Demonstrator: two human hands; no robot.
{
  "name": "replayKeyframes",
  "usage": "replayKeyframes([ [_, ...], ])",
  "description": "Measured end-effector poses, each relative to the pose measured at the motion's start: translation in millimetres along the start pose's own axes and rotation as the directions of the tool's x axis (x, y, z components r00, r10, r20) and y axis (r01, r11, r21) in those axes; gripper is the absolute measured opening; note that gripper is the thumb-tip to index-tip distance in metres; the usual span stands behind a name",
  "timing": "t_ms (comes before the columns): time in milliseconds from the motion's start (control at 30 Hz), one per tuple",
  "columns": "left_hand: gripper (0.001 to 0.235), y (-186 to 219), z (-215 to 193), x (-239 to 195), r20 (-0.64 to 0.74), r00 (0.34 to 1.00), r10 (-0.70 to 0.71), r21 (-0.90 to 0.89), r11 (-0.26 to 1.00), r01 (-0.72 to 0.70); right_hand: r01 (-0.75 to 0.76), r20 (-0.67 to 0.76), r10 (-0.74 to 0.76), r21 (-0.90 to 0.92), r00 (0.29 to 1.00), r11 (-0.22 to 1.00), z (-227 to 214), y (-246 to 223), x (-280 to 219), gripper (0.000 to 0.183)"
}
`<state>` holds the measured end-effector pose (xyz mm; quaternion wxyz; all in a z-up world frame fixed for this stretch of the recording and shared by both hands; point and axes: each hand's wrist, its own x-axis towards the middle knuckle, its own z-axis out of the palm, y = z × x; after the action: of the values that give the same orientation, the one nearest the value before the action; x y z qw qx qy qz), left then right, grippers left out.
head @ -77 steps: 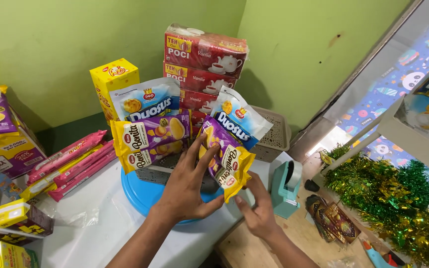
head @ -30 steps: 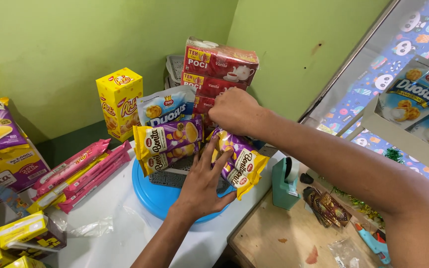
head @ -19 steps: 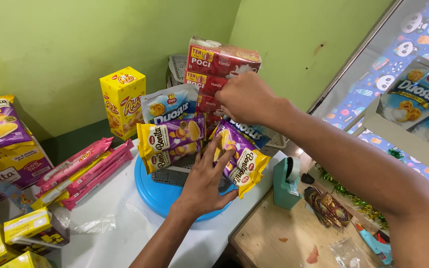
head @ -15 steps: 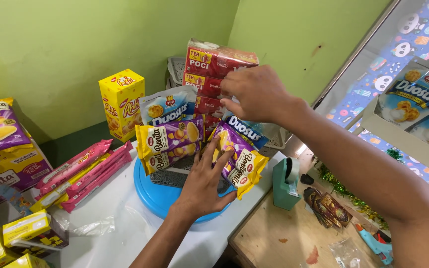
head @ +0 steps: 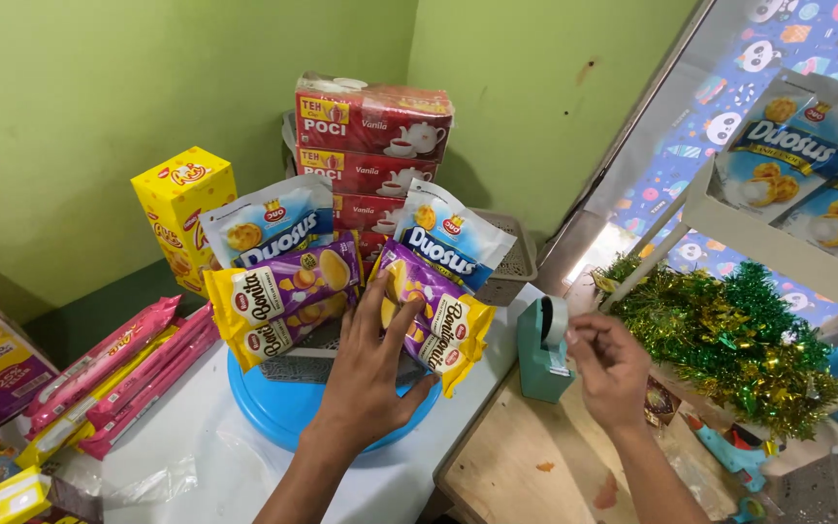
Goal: The person arranges various snack packages, including chips and cookies, into a grey plastic basket placed on a blue lid. They use a tape dispenser to secure the items within the basket, adjusting the placement of the packages to fit them neatly.
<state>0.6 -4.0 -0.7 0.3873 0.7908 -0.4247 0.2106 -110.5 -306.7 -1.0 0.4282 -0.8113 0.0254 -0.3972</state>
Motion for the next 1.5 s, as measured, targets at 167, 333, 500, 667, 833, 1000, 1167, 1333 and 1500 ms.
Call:
replayKeyframes([
  [167, 0.09, -1.2, 4.6, -4.1, -0.035, 0.999, -0.021, 0.034, 0.999, 0.022, -0.248, -0.069, 0.24, -0.152, 0.968, 0.957, -10.7, 68.7, -52.7, 0.023],
  [333, 0.093, -1.8, 8.4, -5.6, -0.039, 0.999, -0.017, 0.065, 0.998, 0.019, -0.575, -0.144, 0.57, 0.009, 0.809, 0.818, -3.1, 94.6, -48.7, 0.028],
  [500, 0.09, -5.0, 6.8, -4.3, -0.024, 0.999, 0.031, 0.07, 0.997, -0.03, -0.752, -0.021, 0.753, -0.061, 0.658, 0.656, -8.0, 70.6, -30.1, 0.02],
  [667, 0.087, -5.1, 5.1, -5.9, -0.017, 1.0, 0.023, 0.087, 0.996, -0.021, -0.734, -0.048, 0.751, 0.175, 0.659, 0.656, -6.4, 98.4, -42.4, 0.012],
  [833, 0.084, -3.4, 3.3, -4.8, -0.018, 1.0, -0.001, 0.087, 0.996, 0.003, -0.669, -0.128, 0.747, 0.365, 0.653, 0.647, 6.5, 82.8, -44.0, 0.014],
  [1000, 0.085, -2.6, 2.8, -4.7, -0.016, 1.0, 0.003, 0.069, 0.998, -0.002, -0.519, -0.174, 0.643, 0.454, 0.746, 0.724, 8.6, 115.3, -70.1, 0.01],
  [1167, 0.085, -5.1, 7.6, -6.0, -0.016, 1.0, -0.004, 0.087, 0.996, 0.005, -0.365, -0.091, 0.577, 0.692, 0.812, 0.623, 11.9, 115.0, -74.1, 0.019],
  [1333, 0.087, -2.8, 8.8, -5.7, -0.049, 0.998, 0.043, 0.104, 0.994, -0.038, -0.27, -0.092, 0.467, 0.712, 0.879, 0.648, 16.5, 113.2, -79.8, 0.026],
  [1500, 0.082, -1.1, 9.6, -2.3, -0.062, 0.997, 0.041, 0.112, 0.993, -0.034, -0.254, -0.132, 0.352, 0.47, 0.927, 0.845, 20.4, 115.7, -84.2, 0.028],
])
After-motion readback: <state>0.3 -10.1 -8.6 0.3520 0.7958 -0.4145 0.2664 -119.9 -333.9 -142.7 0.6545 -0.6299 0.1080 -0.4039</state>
